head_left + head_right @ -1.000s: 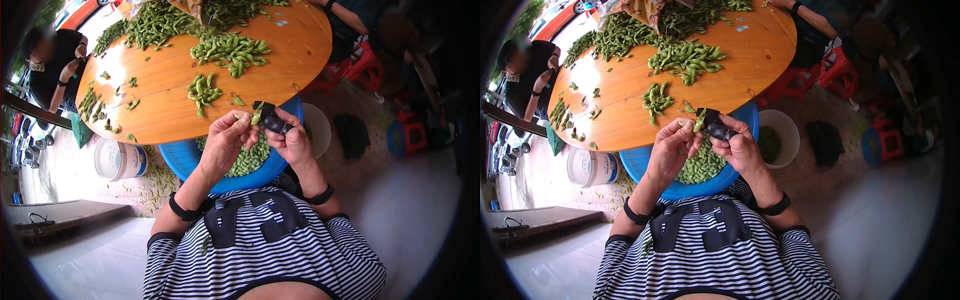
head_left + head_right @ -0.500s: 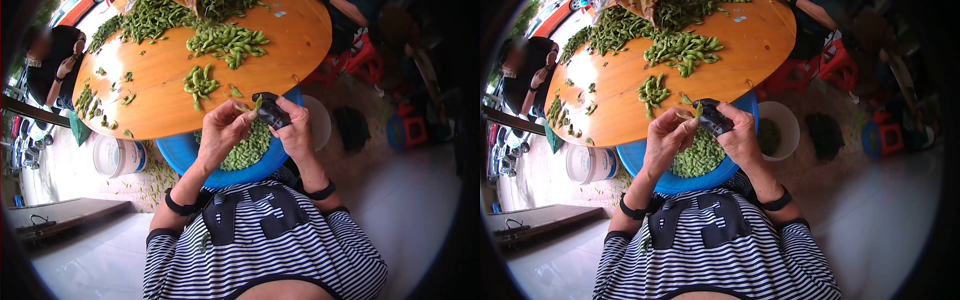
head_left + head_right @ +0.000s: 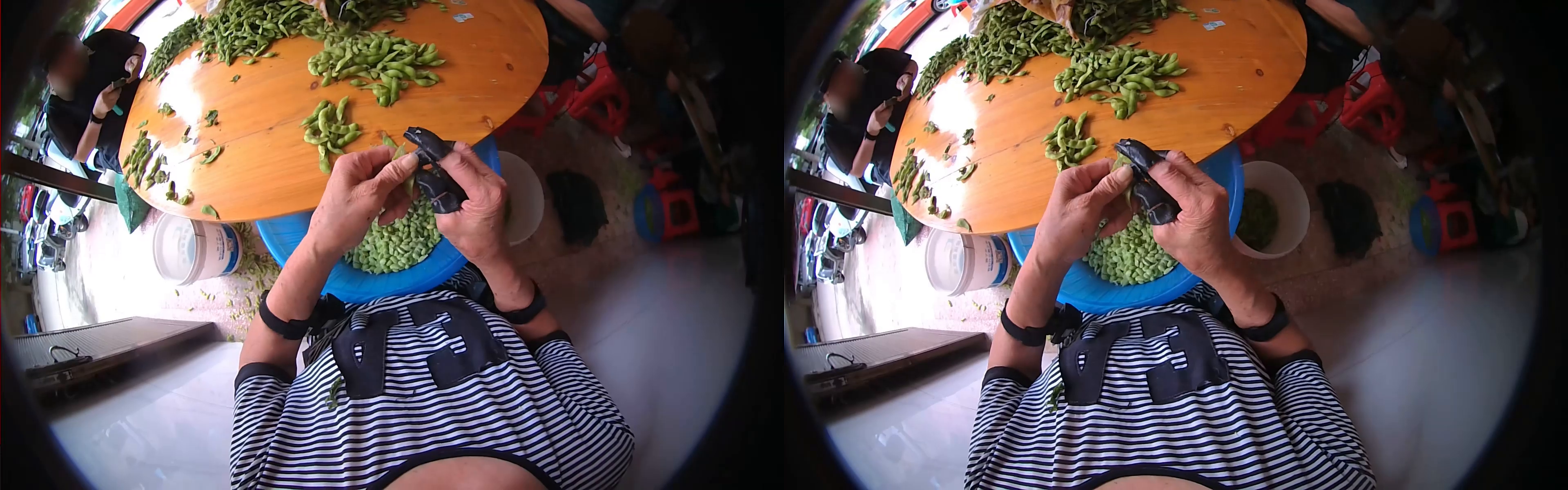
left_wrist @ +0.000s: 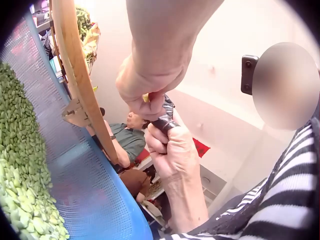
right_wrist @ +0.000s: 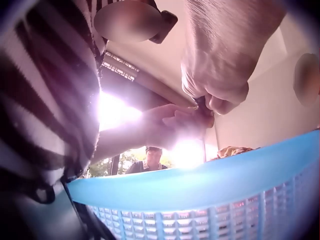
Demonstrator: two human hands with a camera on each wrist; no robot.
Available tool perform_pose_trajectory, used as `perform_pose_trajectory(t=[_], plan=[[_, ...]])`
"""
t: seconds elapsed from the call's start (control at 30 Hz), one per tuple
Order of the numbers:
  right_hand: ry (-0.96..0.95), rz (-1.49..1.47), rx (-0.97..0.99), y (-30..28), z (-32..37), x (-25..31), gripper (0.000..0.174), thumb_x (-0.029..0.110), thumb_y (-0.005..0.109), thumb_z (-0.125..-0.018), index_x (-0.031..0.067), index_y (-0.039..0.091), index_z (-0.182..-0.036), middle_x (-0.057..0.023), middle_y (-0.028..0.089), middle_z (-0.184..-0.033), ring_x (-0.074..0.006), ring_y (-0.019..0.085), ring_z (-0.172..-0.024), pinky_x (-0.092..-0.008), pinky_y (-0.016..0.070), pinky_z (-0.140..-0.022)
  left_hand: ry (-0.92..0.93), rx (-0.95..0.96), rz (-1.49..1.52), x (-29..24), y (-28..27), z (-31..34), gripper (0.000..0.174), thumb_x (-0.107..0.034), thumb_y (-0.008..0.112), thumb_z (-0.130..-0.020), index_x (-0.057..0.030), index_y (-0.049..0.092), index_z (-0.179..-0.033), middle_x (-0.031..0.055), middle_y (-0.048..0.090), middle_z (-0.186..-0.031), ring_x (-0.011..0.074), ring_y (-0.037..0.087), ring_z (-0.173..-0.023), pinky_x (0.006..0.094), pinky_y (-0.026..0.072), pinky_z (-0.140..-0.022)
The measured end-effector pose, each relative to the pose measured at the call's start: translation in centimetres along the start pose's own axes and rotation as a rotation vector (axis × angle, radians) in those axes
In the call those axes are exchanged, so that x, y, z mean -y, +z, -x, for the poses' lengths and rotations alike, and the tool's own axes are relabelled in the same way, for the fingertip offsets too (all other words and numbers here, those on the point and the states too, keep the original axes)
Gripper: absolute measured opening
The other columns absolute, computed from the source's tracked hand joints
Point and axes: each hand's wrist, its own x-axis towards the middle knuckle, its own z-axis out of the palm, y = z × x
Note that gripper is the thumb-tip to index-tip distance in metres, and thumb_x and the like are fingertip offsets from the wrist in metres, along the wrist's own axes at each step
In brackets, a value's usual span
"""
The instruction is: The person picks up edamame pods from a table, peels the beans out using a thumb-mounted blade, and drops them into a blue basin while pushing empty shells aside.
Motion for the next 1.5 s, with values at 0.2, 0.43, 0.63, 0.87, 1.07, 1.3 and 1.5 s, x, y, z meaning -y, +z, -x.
perform_pose_trajectory(t=[0.2,0.43,0.63,0.87,1.07,1.3,1.5], plan=[[-0.236,0.137,0.041,-0.2,-0.6,0.2,0.045,-0.010,0.069,-0.060,0.0017,0.060,-0.104,-0.0159,0.058,-0.098,-0.0321,0.064,-0.078,-0.0373,0.0530,-0.061,0.034,-0.046,0.051,0.4,0.8,0.1,0.037,-0.031,0.049,-0.100,0.0025,0.059,-0.086,0.0051,0.059,-0.060,0.0090,0.052,-0.049,0.0217,0.0400,-0.045],[-0.150,0.099,-0.029,0.6,-0.7,-0.4,0.038,-0.009,0.068,-0.062,0.0007,0.062,-0.099,-0.0123,0.059,-0.084,-0.0305,0.063,-0.073,-0.0352,0.0512,-0.061,0.110,-0.087,0.063,1.5,1.1,-0.3,0.036,-0.029,0.047,-0.101,0.0041,0.059,-0.095,0.0072,0.063,-0.066,0.0100,0.056,-0.052,0.0228,0.0446,-0.052],[0.505,-0.566,0.078,0.0,-0.6,-0.1,0.039,0.002,0.061,-0.078,-0.0003,0.061,-0.117,0.0005,0.061,-0.077,-0.0061,0.052,-0.061,-0.0243,0.0444,-0.055,0.100,-0.014,-0.020,0.9,0.4,0.0,0.026,-0.021,0.052,-0.099,0.0036,0.059,-0.095,0.0077,0.064,-0.068,0.0099,0.058,-0.055,0.0225,0.0451,-0.051],[0.753,-1.548,0.307,-0.5,0.6,-4.7,0.060,0.019,0.064,-0.074,-0.0047,0.051,-0.128,0.0085,0.043,-0.070,-0.0002,0.028,-0.052,-0.0151,0.0249,-0.046,0.119,0.016,0.057,1.4,-0.1,-0.1,0.019,-0.018,0.058,-0.095,-0.0004,0.058,-0.089,0.0051,0.062,-0.068,0.0091,0.058,-0.056,0.0216,0.0442,-0.048],[0.683,-1.297,0.275,-1.4,0.1,-1.7,0.048,0.006,0.047,-0.082,-0.0012,0.051,-0.129,0.0073,0.043,-0.070,-0.0015,0.031,-0.052,-0.0160,0.0265,-0.045,0.064,-0.034,0.310,2.4,0.2,-0.2,0.010,-0.011,0.066,-0.089,-0.0044,0.058,-0.088,0.0031,0.060,-0.067,0.0104,0.056,-0.056,0.0226,0.0412,-0.047],[0.494,-0.717,0.265,-2.1,-0.4,-0.2,0.051,0.003,0.050,-0.076,-0.0016,0.055,-0.127,0.0058,0.056,-0.078,0.0009,0.045,-0.066,-0.0149,0.0365,-0.058,0.108,0.037,0.248,2.7,0.1,0.2,0.011,-0.008,0.069,-0.086,-0.0036,0.059,-0.083,0.0028,0.059,-0.067,0.0093,0.054,-0.055,0.0220,0.0402,-0.047],[0.515,-0.669,0.257,-2.6,-0.5,-0.4,0.054,-0.006,0.046,-0.071,0.0014,0.058,-0.124,0.0021,0.059,-0.078,-0.0048,0.049,-0.066,-0.0193,0.0410,-0.061,0.068,-0.005,0.016,2.4,0.5,0.7,0.015,-0.012,0.069,-0.087,-0.0022,0.059,-0.080,-0.0004,0.056,-0.067,0.0045,0.049,-0.053,0.0200,0.0378,-0.045]])
